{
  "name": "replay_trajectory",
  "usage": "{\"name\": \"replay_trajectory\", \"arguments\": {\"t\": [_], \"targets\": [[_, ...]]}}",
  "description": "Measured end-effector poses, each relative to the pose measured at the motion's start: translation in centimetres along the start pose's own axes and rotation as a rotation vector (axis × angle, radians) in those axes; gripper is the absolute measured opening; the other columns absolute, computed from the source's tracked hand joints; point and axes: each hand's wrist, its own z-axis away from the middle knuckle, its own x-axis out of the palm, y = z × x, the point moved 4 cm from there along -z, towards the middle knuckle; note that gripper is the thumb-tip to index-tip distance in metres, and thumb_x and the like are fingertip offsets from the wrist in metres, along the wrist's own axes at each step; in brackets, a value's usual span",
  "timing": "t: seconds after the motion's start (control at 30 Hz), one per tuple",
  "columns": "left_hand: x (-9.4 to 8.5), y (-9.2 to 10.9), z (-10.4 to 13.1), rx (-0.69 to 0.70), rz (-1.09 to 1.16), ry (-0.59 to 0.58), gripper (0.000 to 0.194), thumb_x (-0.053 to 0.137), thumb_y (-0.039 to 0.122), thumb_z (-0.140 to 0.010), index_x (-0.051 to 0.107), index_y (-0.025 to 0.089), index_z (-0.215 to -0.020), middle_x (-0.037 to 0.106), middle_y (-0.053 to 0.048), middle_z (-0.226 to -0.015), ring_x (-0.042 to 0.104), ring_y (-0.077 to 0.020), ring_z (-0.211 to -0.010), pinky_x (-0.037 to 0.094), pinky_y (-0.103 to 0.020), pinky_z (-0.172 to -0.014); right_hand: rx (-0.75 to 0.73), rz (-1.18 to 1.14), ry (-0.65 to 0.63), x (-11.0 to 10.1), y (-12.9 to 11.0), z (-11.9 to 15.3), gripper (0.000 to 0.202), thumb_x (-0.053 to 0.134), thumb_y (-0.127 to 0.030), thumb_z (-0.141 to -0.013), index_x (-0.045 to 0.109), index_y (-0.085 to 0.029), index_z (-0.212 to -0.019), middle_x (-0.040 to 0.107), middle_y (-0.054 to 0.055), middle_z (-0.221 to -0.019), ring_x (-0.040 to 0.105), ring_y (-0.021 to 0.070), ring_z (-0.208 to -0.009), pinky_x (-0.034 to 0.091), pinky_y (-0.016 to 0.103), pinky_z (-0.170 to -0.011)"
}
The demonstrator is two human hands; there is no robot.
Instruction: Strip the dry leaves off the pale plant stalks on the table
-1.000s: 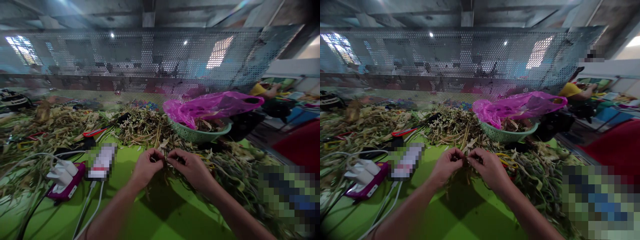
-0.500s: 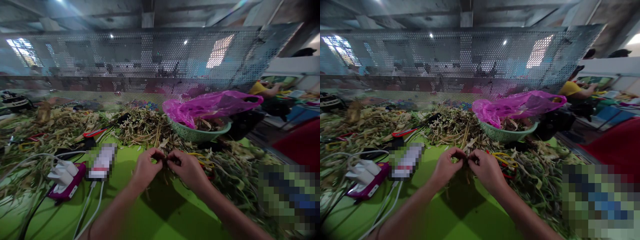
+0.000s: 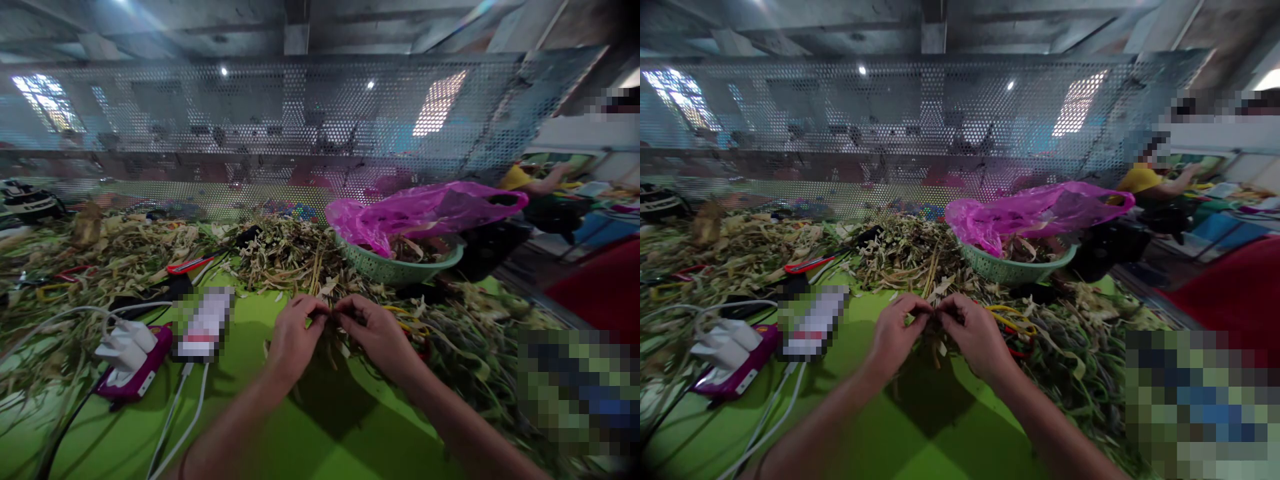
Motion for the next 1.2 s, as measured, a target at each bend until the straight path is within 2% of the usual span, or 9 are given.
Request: {"name": "replay_trajectory", "arguments": {"t": [0.1, 0.2, 0.37, 0.57, 0.77, 0.9, 0.97, 1.2], "targets": [[0.02, -0.04, -0.1, 0.039, 0.03, 0.019, 0.018, 0.056, 0.006, -0.077, 0.065, 0.02, -0.082, 0.061, -0.001, -0.084, 0.057, -0.0147, -0.082, 0.044, -0.026, -0.075, 0.026, -0.132, -0.037, 0.23, 0.0, -0.22, 0.018, 0.055, -0.023, -0.076, 0.064, -0.019, -0.091, 0.067, 0.002, -0.081, 0.06, 0.0166, -0.075, 0.046, 0.026, -0.069], [0.06, 0.08, -0.16, 0.048, 0.065, 0.012, 0.017, 0.058, 0.006, -0.077, 0.066, 0.021, -0.081, 0.061, -0.001, -0.083, 0.057, -0.0143, -0.082, 0.045, -0.026, -0.076, 0.046, -0.169, -0.079, 0.43, -0.03, -0.3, 0.018, 0.055, -0.021, -0.073, 0.066, -0.019, -0.088, 0.068, 0.003, -0.082, 0.061, 0.0173, -0.078, 0.046, 0.027, -0.072], [-0.06, 0.25, -0.17, 0.03, 0.095, -0.006, 0.016, 0.059, 0.007, -0.077, 0.067, 0.021, -0.079, 0.062, -0.001, -0.081, 0.058, -0.0146, -0.081, 0.045, -0.026, -0.075, 0.04, -0.096, -0.049, 0.19, 0.36, -0.29, 0.014, 0.056, -0.021, -0.072, 0.066, -0.019, -0.082, 0.065, 0.001, -0.075, 0.058, 0.0161, -0.072, 0.044, 0.026, -0.068], [-0.26, -0.01, -0.26, -0.01, 0.083, 0.009, 0.015, 0.061, 0.007, -0.075, 0.068, 0.021, -0.078, 0.063, -0.001, -0.08, 0.058, -0.0147, -0.08, 0.046, -0.027, -0.075, 0.017, 0.031, 0.018, -0.32, -0.06, -0.08, 0.01, 0.053, -0.023, -0.078, 0.061, -0.019, -0.081, 0.059, -0.001, -0.069, 0.052, 0.0146, -0.067, 0.04, 0.024, -0.061], [-0.3, -0.08, -0.28, -0.008, 0.083, 0.028, 0.012, 0.06, 0.01, -0.076, 0.067, 0.02, -0.077, 0.063, -0.002, -0.08, 0.058, -0.0149, -0.08, 0.046, -0.027, -0.074, 0.047, -0.038, 0.018, -0.31, -0.16, -0.09, 0.01, 0.052, -0.026, -0.078, 0.059, -0.019, -0.083, 0.059, 0.0, -0.072, 0.054, 0.0148, -0.067, 0.042, 0.024, -0.061], [-0.2, -0.17, -0.27, 0.018, 0.099, 0.028, 0.011, 0.06, 0.012, -0.077, 0.068, 0.019, -0.077, 0.063, -0.002, -0.08, 0.059, -0.0153, -0.08, 0.046, -0.028, -0.075, 0.028, -0.102, -0.033, 0.08, -0.12, -0.13, 0.018, 0.054, -0.023, -0.076, 0.062, -0.02, -0.091, 0.065, 0.003, -0.082, 0.059, 0.0172, -0.077, 0.046, 0.027, -0.07], [-0.18, -0.14, -0.27, 0.026, 0.107, 0.027, 0.01, 0.06, 0.012, -0.077, 0.068, 0.02, -0.078, 0.063, -0.002, -0.08, 0.059, -0.0155, -0.081, 0.047, -0.028, -0.076, 0.006, -0.094, -0.047, 0.19, -0.15, -0.17, 0.019, 0.054, -0.021, -0.074, 0.065, -0.02, -0.09, 0.067, 0.003, -0.084, 0.06, 0.0182, -0.08, 0.047, 0.029, -0.074], [-0.2, 0.17, -0.26, 0.031, 0.115, 0.008, 0.013, 0.06, 0.01, -0.077, 0.068, 0.02, -0.078, 0.062, -0.002, -0.08, 0.058, -0.0149, -0.081, 0.045, -0.026, -0.075, 0.011, 0.014, 0.04, -0.36, -0.61, 0.08, 0.01, 0.054, -0.024, -0.076, 0.062, -0.019, -0.08, 0.061, 0.0, -0.071, 0.054, 0.0154, -0.067, 0.042, 0.025, -0.062]]}}
